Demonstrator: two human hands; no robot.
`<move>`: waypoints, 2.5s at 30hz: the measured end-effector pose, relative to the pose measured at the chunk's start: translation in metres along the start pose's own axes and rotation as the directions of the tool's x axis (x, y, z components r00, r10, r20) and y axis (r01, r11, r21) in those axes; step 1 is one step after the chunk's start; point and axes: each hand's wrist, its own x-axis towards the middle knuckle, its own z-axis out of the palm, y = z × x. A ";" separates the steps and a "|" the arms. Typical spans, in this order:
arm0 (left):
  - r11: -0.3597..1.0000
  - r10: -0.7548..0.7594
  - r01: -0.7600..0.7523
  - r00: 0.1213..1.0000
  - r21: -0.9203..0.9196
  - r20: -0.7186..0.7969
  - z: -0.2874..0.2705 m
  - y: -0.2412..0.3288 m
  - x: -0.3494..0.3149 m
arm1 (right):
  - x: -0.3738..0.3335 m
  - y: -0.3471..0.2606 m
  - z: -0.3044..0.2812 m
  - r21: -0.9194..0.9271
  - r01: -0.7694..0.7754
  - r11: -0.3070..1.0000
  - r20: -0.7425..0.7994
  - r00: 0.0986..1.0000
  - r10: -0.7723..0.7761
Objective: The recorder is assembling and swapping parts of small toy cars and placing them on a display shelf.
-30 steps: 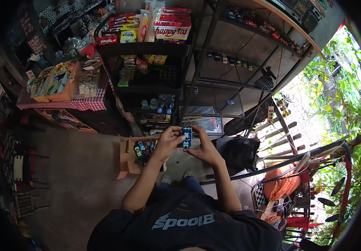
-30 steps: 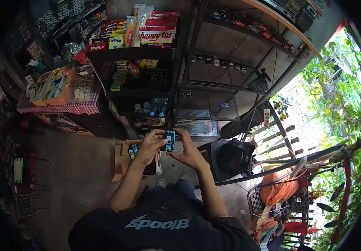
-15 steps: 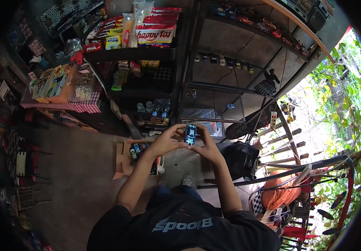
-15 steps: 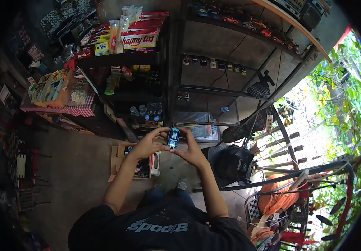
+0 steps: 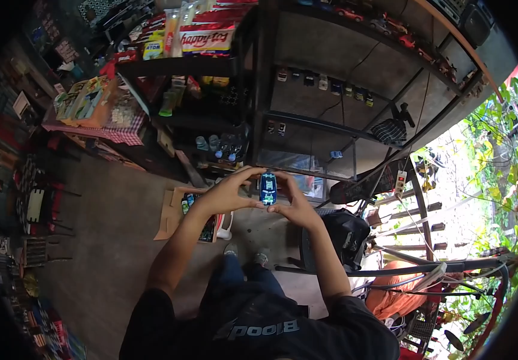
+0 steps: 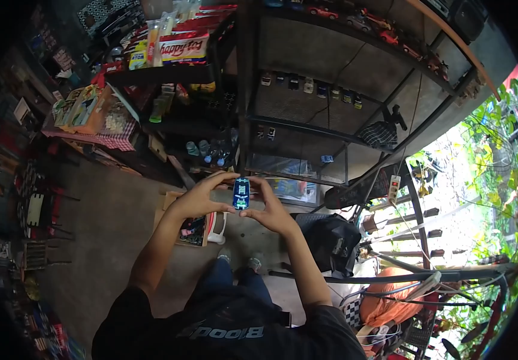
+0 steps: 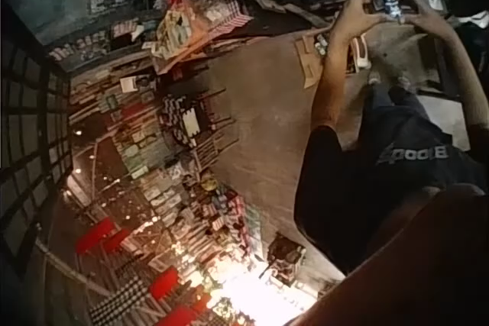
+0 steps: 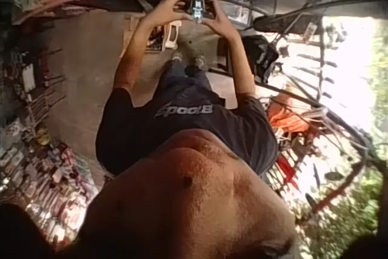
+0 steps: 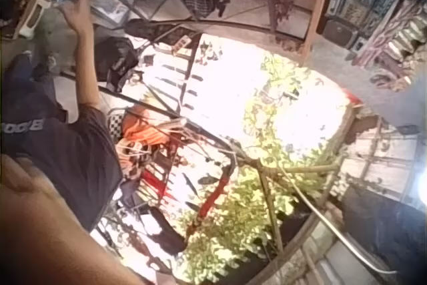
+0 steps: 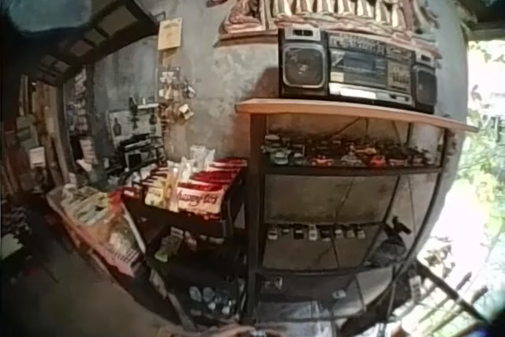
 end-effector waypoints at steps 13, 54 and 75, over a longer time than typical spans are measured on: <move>0.969 0.179 -0.199 0.974 0.146 0.136 -0.040 -0.021 0.033 | 0.025 -0.009 0.017 -0.168 -0.001 0.986 -0.091 0.996 -0.015; 0.722 0.333 -0.206 0.940 0.661 -0.071 0.099 -0.366 0.286 | 0.088 0.366 -0.182 -0.902 -0.109 0.418 -0.202 0.962 -0.184; 0.659 0.500 -0.181 0.830 0.730 -0.246 0.110 -0.422 0.349 | 0.155 0.412 -0.164 -0.933 -0.240 0.268 -0.299 0.931 -0.208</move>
